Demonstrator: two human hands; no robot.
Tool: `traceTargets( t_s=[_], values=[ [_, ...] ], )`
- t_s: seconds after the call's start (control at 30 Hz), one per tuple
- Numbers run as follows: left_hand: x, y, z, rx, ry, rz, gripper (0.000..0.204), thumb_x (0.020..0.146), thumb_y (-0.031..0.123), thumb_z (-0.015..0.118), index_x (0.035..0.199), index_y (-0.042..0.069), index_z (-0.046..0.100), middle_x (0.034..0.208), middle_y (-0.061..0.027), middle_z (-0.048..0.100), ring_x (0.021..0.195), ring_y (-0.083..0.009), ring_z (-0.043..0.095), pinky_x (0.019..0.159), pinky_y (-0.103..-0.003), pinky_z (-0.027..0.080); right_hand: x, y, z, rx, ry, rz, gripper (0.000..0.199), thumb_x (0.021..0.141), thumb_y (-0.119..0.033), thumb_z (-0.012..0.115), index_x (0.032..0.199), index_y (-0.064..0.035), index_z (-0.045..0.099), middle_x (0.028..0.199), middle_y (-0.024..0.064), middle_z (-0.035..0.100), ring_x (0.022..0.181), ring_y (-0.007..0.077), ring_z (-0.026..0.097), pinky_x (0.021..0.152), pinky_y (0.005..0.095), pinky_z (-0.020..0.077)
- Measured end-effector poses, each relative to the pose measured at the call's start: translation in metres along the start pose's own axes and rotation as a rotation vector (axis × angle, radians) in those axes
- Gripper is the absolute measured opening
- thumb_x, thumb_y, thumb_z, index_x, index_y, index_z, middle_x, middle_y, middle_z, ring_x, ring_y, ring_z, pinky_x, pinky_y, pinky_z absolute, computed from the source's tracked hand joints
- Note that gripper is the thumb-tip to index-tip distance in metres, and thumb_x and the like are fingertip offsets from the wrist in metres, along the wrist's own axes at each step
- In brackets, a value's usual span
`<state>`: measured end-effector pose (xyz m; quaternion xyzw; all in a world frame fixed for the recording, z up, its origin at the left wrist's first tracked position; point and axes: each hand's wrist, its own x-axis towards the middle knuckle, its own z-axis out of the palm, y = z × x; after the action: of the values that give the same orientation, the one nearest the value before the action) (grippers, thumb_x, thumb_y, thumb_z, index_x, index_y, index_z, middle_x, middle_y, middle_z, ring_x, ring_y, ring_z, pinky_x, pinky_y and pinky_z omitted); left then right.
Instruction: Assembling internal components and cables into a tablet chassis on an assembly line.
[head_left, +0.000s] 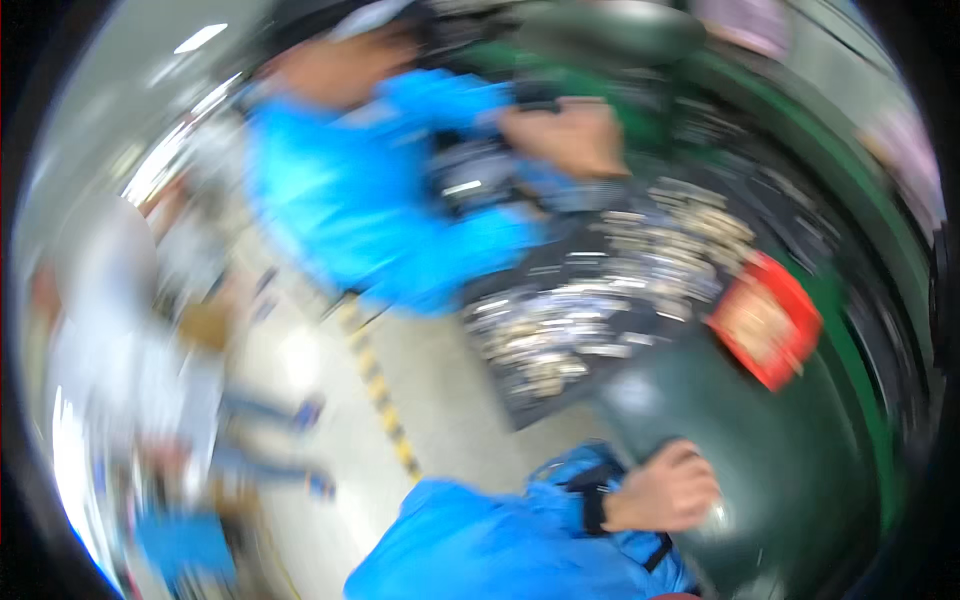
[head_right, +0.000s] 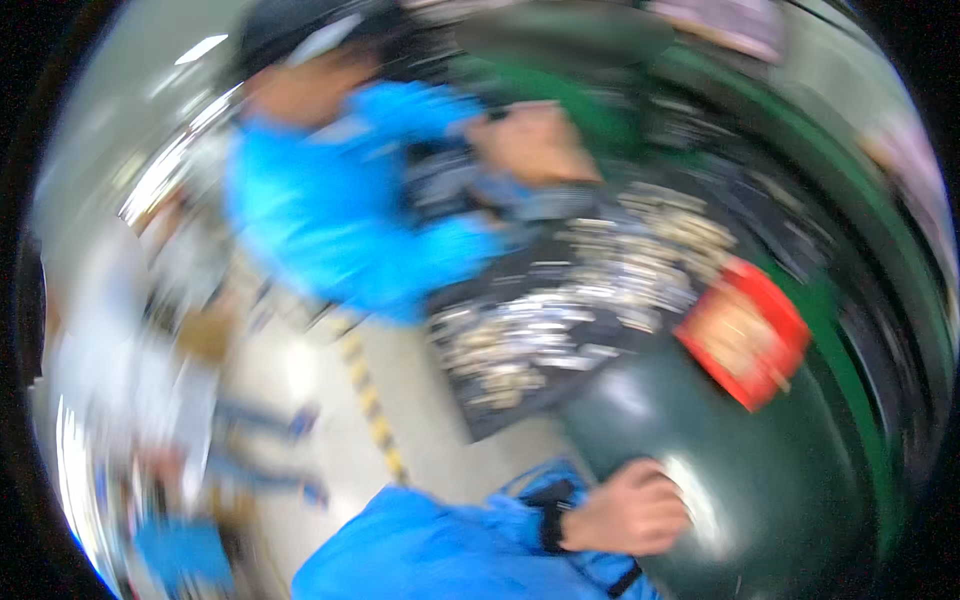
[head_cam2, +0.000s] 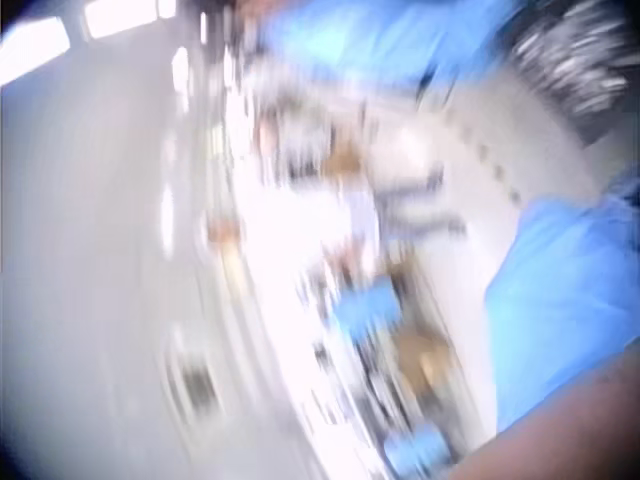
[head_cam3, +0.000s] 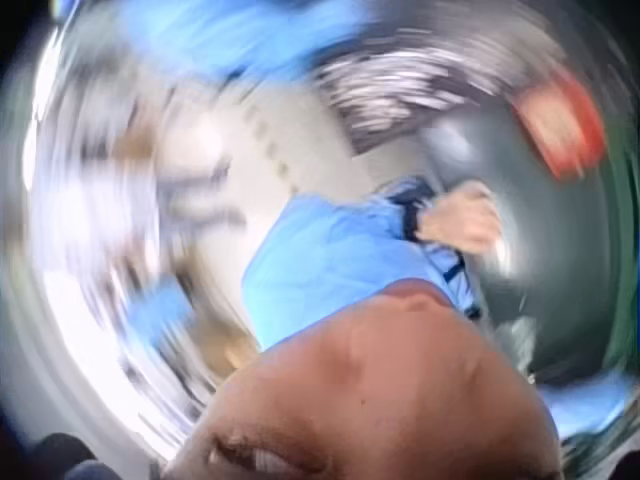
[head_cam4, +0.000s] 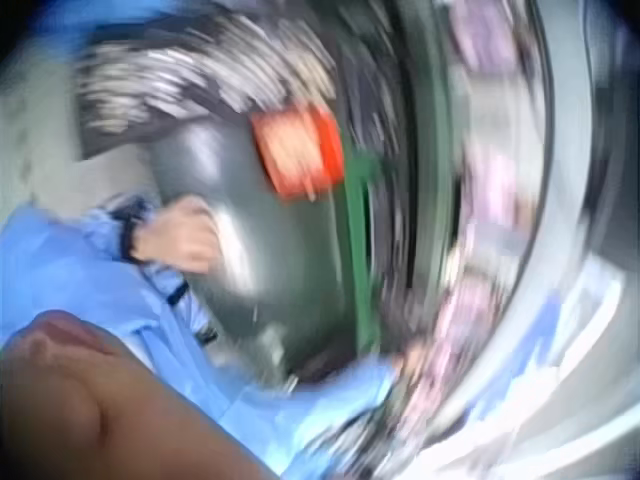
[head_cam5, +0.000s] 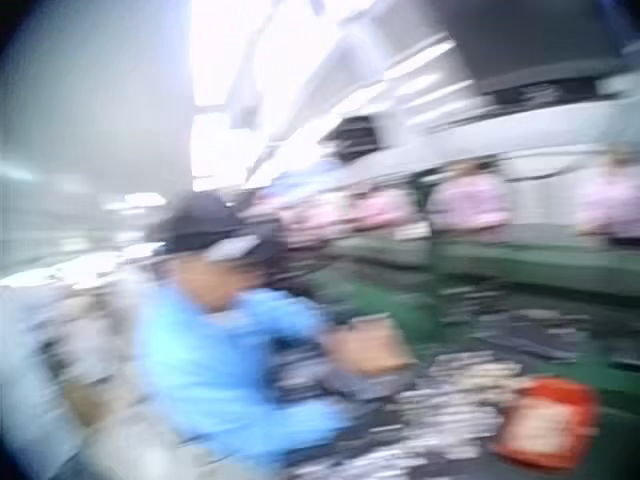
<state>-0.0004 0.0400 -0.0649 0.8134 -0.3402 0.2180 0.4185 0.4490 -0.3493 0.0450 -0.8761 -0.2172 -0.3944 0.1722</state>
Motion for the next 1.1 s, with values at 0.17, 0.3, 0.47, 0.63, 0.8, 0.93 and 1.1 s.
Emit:
traceTargets(
  t_s=[0.17, 0.3, 0.47, 0.63, 0.8, 0.93, 1.1],
  values=[
    [-0.01, 0.001, 0.017, -0.096, 0.217, -0.129, 0.009, 0.082, 0.019, 0.07, 0.076, 0.011, 0.069, 0.083, -0.0005, 0.063, 0.094, -0.0239, 0.054, 0.104, -0.048, 0.038, 0.129, -0.247, 0.263, 0.591, -0.14, -0.297, 0.05, 0.104, -0.035, 0.06, 0.134, 0.0054, 0.061, 0.128, 0.0224, 0.068, 0.119, 0.0245, 0.064, 0.101, 0.0371, 0.0486],
    [-0.008, 0.002, 0.014, -0.019, 0.245, -0.208, 0.009, 0.082, 0.018, 0.07, 0.075, 0.011, 0.07, 0.082, -0.0005, 0.064, 0.093, -0.024, 0.053, 0.102, -0.048, 0.038, 0.148, -0.323, 0.294, 0.743, -0.244, -0.379, 0.052, 0.103, -0.036, 0.062, 0.135, 0.0053, 0.061, 0.129, 0.0227, 0.067, 0.12, 0.026, 0.063, 0.102, 0.0376, 0.0481],
    [-0.003, -0.001, 0.024, -0.039, 0.243, -0.171, 0.008, 0.08, 0.017, 0.069, 0.075, 0.011, 0.07, 0.082, -0.0003, 0.064, 0.094, -0.024, 0.053, 0.101, -0.049, 0.037, 0.147, -0.359, 0.288, 0.824, -0.357, -0.404, 0.055, 0.102, -0.038, 0.063, 0.136, 0.0052, 0.06, 0.131, 0.0232, 0.066, 0.122, 0.0278, 0.062, 0.104, 0.0382, 0.0476],
    [-0.005, 0.003, 0.016, -0.008, 0.218, -0.148, 0.006, 0.079, 0.017, 0.07, 0.075, 0.012, 0.07, 0.084, 0.0005, 0.064, 0.095, -0.0232, 0.053, 0.101, -0.047, 0.037, 0.128, -0.35, 0.256, 0.817, -0.502, -0.38, 0.057, 0.101, -0.039, 0.064, 0.137, 0.005, 0.059, 0.132, 0.0237, 0.065, 0.123, 0.0297, 0.062, 0.106, 0.0388, 0.047],
    [0.005, -0.003, 0.011, -0.033, 0.039, -0.179, 0.008, 0.083, 0.022, 0.07, 0.085, 0.015, 0.066, 0.092, 0.0022, 0.063, 0.101, -0.0214, 0.056, 0.1, -0.046, 0.04, 0.086, -0.221, 0.172, 0.61, -0.647, -0.171, 0.06, 0.1, -0.041, 0.066, 0.138, 0.0049, 0.058, 0.134, 0.0242, 0.064, 0.125, 0.0315, 0.061, 0.108, 0.0394, 0.0464],
    [0.0, 0.003, -0.015, 0.148, 0.016, -0.342, 0.011, 0.082, 0.021, 0.076, 0.092, 0.018, 0.073, 0.102, 0.007, 0.071, 0.101, -0.0161, 0.063, 0.099, -0.041, 0.043, -0.01, -0.101, 0.031, 0.373, -0.767, 0.154, 0.062, 0.099, -0.042, 0.067, 0.138, 0.0048, 0.058, 0.135, 0.0246, 0.063, 0.126, 0.033, 0.06, 0.109, 0.0399, 0.0459],
    [0.021, 0.003, -0.009, 0.094, -0.065, -0.285, 0.014, 0.081, 0.021, 0.078, 0.095, 0.021, 0.077, 0.104, 0.0094, 0.072, 0.1, -0.0131, 0.063, 0.097, -0.037, 0.044, 0.001, -0.119, 0.004, -0.001, -0.848, 0.227, 0.096, 0.086, -0.06, 0.075, 0.147, 0.0084, 0.047, 0.147, 0.0293, 0.053, 0.139, 0.0387, 0.05, 0.117, 0.041, 0.0404]
  ],
)
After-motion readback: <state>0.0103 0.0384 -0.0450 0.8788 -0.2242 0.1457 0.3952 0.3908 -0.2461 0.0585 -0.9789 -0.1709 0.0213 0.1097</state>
